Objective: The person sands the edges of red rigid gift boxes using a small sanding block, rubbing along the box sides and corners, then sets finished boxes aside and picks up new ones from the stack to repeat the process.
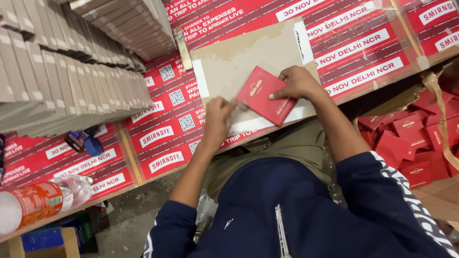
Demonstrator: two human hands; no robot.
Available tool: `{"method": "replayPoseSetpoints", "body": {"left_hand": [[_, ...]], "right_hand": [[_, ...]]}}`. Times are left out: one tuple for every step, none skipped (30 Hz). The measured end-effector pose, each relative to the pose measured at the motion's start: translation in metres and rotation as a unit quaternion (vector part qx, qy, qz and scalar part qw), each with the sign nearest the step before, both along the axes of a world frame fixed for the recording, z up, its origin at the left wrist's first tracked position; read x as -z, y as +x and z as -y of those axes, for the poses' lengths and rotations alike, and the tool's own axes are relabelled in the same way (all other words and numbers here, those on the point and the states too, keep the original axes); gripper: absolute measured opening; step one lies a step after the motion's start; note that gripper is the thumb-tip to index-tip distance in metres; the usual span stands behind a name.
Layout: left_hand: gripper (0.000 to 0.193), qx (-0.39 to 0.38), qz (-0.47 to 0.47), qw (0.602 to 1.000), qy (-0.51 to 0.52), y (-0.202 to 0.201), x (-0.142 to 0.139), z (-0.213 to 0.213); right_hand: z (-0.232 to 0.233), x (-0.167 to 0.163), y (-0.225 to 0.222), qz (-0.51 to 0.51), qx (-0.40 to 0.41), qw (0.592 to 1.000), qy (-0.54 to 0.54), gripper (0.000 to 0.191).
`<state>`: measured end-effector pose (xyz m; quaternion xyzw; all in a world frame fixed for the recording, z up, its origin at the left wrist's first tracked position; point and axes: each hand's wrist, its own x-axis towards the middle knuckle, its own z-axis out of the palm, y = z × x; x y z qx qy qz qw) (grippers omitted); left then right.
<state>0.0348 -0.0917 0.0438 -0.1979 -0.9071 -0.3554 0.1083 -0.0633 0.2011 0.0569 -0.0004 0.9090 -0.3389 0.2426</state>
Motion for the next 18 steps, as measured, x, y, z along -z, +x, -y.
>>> {"method": "replayPoseSetpoints", "body": {"left_hand": [[0.041,-0.023,0.009,0.999,0.033,-0.004,0.000,-0.003],[0.039,-0.047,0.016,0.997,0.067,-0.011,0.000,-0.006],[0.037,-0.070,0.019,0.992,0.101,-0.022,0.000,-0.010],[0.037,-0.072,-0.006,0.993,0.094,-0.033,-0.001,-0.014],[0.036,-0.072,-0.030,0.993,0.086,-0.044,-0.002,-0.020],[0.035,-0.072,-0.053,0.993,0.078,-0.056,-0.002,-0.025],[0.035,-0.069,-0.068,0.994,0.052,-0.070,-0.002,-0.031],[0.034,-0.066,-0.081,0.994,0.026,-0.084,-0.002,-0.037],[0.034,-0.063,-0.092,0.994,-0.001,-0.092,-0.001,-0.042],[0.031,-0.054,-0.095,0.994,-0.013,-0.097,0.000,-0.047],[0.029,-0.044,-0.099,0.994,-0.026,-0.099,0.001,-0.050],[0.026,-0.033,-0.101,0.994,-0.037,-0.098,0.003,-0.053],[0.028,-0.026,-0.106,0.993,-0.046,-0.092,0.005,-0.056],[0.029,-0.016,-0.116,0.991,-0.058,-0.082,0.006,-0.057],[0.031,-0.005,-0.121,0.990,-0.071,-0.069,0.007,-0.056],[0.032,0.001,-0.103,0.992,-0.077,-0.052,0.008,-0.054],[0.032,0.005,-0.086,0.993,-0.082,-0.033,0.009,-0.053],[0.033,0.015,-0.053,0.995,-0.079,-0.016,0.009,-0.053]], "right_hand": [[-0.002,0.004,0.002,0.042,0.043,0.997,-0.050,0.055],[-0.004,0.009,0.004,0.082,0.085,0.988,-0.099,0.050],[-0.003,0.014,0.006,0.075,0.115,0.982,-0.129,0.044],[-0.001,0.020,0.009,0.068,0.144,0.974,-0.161,0.039],[0.000,0.025,0.012,0.060,0.175,0.964,-0.193,0.034],[0.002,0.031,0.016,0.047,0.183,0.953,-0.237,0.031],[0.004,0.036,0.019,0.035,0.191,0.940,-0.282,0.029],[0.004,0.041,0.021,0.024,0.200,0.924,-0.326,0.026],[0.004,0.046,0.022,0.020,0.202,0.924,-0.324,0.025],[0.004,0.050,0.023,0.017,0.204,0.924,-0.322,0.023],[0.004,0.055,0.024,0.015,0.208,0.924,-0.321,0.021],[0.004,0.059,0.024,0.005,0.205,0.922,-0.329,0.021],[0.004,0.062,0.024,-0.007,0.201,0.920,-0.336,0.020],[0.004,0.066,0.023,-0.021,0.197,0.916,-0.347,0.019],[0.004,0.068,0.021,-0.023,0.202,0.911,-0.360,0.018],[0.003,0.070,0.021,-0.016,0.207,0.906,-0.368,0.018],[0.003,0.071,0.021,-0.008,0.210,0.903,-0.375,0.017],[0.003,0.072,0.022,-0.003,0.211,0.900,-0.381,0.017]]}}
